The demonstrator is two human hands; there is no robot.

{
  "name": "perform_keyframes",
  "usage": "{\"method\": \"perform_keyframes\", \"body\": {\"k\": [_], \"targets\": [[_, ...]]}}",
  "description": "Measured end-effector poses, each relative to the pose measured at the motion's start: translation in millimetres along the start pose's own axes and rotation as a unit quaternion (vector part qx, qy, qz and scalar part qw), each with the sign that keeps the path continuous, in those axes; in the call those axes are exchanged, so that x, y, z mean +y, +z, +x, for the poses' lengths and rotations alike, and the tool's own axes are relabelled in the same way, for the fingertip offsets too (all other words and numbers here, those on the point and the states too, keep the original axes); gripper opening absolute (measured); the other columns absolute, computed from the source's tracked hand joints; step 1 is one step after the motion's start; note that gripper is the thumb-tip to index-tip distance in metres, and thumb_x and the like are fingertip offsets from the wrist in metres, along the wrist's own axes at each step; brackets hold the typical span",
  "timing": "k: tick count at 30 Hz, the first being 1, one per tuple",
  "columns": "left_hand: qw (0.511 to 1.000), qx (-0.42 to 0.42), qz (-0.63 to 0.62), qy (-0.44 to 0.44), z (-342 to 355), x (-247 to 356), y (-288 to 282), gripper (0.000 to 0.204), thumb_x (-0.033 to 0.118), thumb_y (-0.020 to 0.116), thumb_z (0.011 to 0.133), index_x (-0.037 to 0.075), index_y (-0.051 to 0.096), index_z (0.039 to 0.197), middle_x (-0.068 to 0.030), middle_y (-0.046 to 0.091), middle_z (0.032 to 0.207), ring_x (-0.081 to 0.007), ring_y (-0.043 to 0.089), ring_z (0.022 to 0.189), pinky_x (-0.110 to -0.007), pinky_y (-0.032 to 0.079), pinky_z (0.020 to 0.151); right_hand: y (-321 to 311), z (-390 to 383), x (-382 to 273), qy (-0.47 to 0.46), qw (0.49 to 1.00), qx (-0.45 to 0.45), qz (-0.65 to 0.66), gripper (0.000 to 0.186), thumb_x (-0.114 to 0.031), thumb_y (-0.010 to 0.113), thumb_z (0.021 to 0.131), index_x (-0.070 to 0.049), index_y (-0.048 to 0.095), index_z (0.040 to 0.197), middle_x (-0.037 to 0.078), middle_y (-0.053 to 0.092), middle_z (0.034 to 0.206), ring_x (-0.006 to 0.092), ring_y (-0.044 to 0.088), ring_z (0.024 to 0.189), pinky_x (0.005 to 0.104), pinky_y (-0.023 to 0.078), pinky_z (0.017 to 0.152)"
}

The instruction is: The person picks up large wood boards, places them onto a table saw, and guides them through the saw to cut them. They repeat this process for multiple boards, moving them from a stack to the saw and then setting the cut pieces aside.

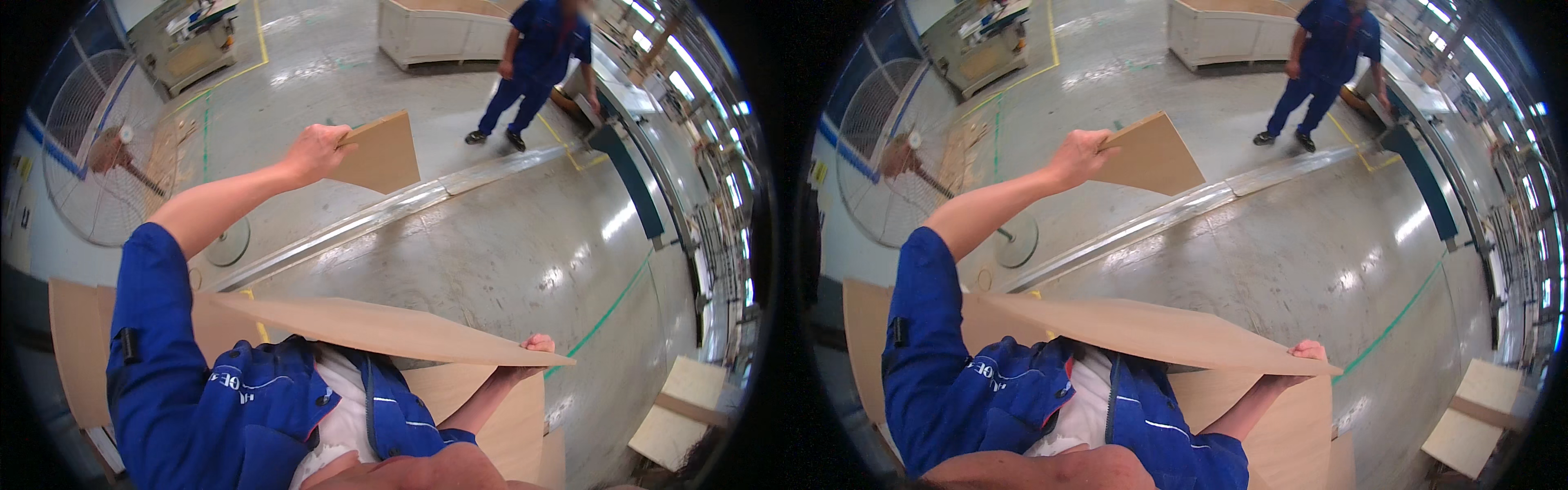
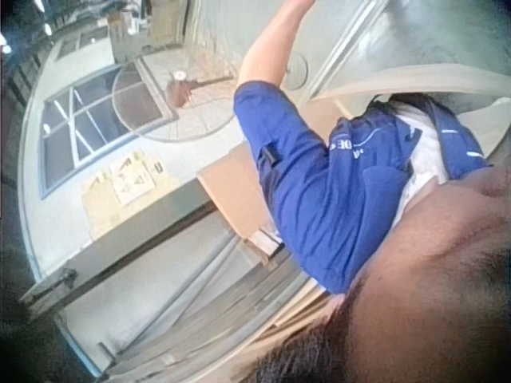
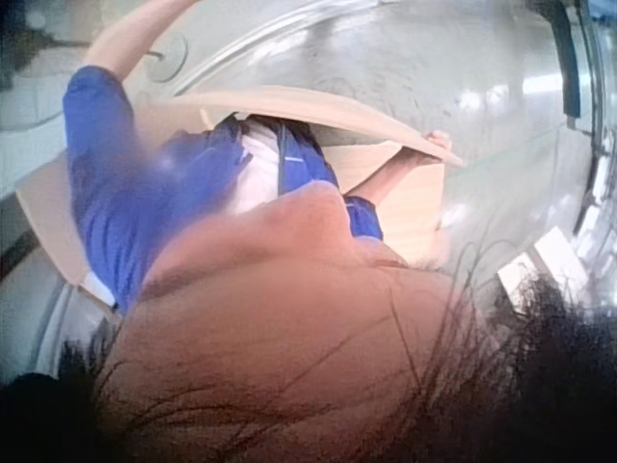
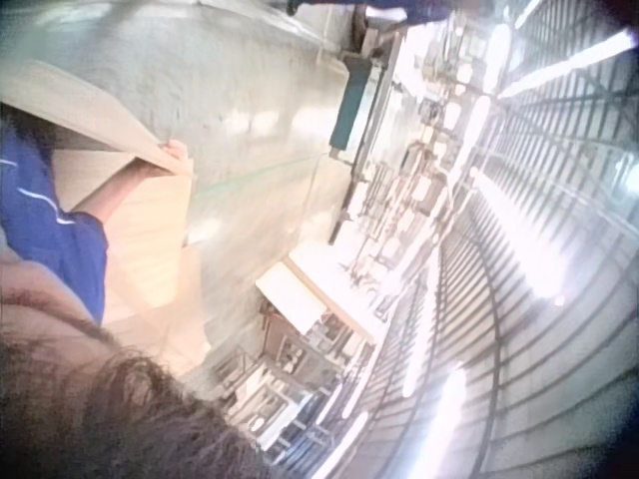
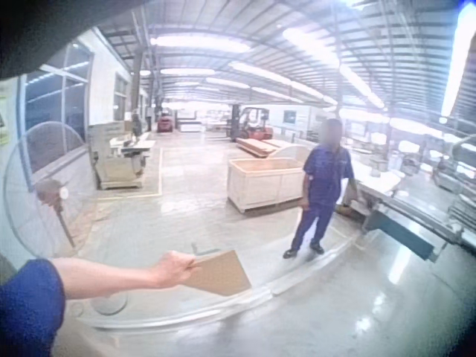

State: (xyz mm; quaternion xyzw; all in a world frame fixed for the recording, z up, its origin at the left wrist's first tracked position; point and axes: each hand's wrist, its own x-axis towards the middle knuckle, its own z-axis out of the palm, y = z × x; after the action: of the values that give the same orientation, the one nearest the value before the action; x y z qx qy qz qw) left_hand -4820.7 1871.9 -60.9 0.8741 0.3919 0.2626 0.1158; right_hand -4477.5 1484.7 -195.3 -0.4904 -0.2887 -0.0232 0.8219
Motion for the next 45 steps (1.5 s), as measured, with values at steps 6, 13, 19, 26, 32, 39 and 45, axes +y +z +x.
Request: {"method": "perform_keyframes", "body": {"k": [6,13,19,26,32,39,45], "targets": [[1.0,0.006,-0.015,-0.01,58.7,-16.4,111.6,0.019,0.019,0.069,0.086,0.002,0.065,0.093,-0.0216,0.066,0.082,-0.0399,0.063,0.075,-0.044,0.05,0.065,-51.2,-9.0,6.9,-0.011,0.999,-0.042,0.024,0.047,-0.044,0.053,0.098,-0.008,0.046,0.068,0.007,0.048,0.069,0.015,0.047,0.06,0.0252,0.042,0.057],[0.99,-0.071,-0.117,0.04,92.5,37.9,154.2,0.019,0.022,0.066,0.087,0.004,0.064,0.09,-0.0211,0.067,0.088,-0.0413,0.064,0.083,-0.049,0.05,0.069,-54.2,-8.6,-2.6,0.02,0.999,-0.032,-0.007,0.044,-0.04,0.054,0.095,-0.009,0.044,0.066,0.005,0.045,0.066,0.0144,0.045,0.063,0.025,0.038,0.06],[0.998,-0.068,-0.01,-0.001,147.9,45.5,181.9,0.017,0.024,0.063,0.085,0.01,0.066,0.094,-0.0193,0.069,0.092,-0.0415,0.066,0.087,-0.051,0.053,0.072,-29.9,3.5,8.0,0.022,0.999,-0.032,0.029,0.035,-0.032,0.057,0.094,-0.011,0.042,0.069,0.002,0.041,0.067,0.0125,0.04,0.06,0.0235,0.034,0.054],[0.995,-0.077,0.009,-0.069,187.8,58.3,178.7,0.021,0.019,0.058,0.09,0.004,0.062,0.105,-0.0216,0.069,0.103,-0.0403,0.067,0.099,-0.051,0.054,0.08,-44.7,3.9,9.0,0.02,0.999,-0.035,-0.034,0.03,-0.028,0.055,0.094,-0.011,0.044,0.072,0.002,0.043,0.07,0.0113,0.042,0.061,0.024,0.035,0.056],[0.991,-0.089,-0.009,-0.099,194.0,51.3,171.0,0.024,0.014,0.055,0.09,0.002,0.054,0.111,-0.0213,0.068,0.108,-0.0396,0.067,0.102,-0.052,0.054,0.082,-28.5,12.0,9.9,0.006,0.999,-0.016,-0.027,0.032,-0.023,0.053,0.095,-0.011,0.04,0.068,0.002,0.041,0.065,0.0103,0.037,0.056,0.023,0.028,0.052],[0.991,-0.09,-0.003,-0.104,198.2,25.3,163.5,0.03,0.013,0.061,0.088,0.003,0.058,0.117,-0.0201,0.069,0.112,-0.0371,0.069,0.103,-0.048,0.057,0.082,-32.6,16.8,19.0,-0.032,0.997,-0.072,-0.006,0.032,-0.026,0.056,0.094,-0.01,0.039,0.073,0.001,0.033,0.07,0.0117,0.033,0.061,0.0257,0.027,0.054],[0.953,-0.298,0.032,0.038,158.9,-11.3,73.7,0.038,0.038,0.068,0.081,0.001,0.072,0.084,-0.0147,0.071,0.083,-0.0283,0.067,0.082,-0.04,0.054,0.071,49.7,39.2,35.5,-0.123,0.985,-0.041,-0.114,0.031,-0.034,0.053,0.093,-0.005,0.049,0.082,0.007,0.046,0.074,0.0157,0.045,0.063,0.0267,0.032,0.053]]}}
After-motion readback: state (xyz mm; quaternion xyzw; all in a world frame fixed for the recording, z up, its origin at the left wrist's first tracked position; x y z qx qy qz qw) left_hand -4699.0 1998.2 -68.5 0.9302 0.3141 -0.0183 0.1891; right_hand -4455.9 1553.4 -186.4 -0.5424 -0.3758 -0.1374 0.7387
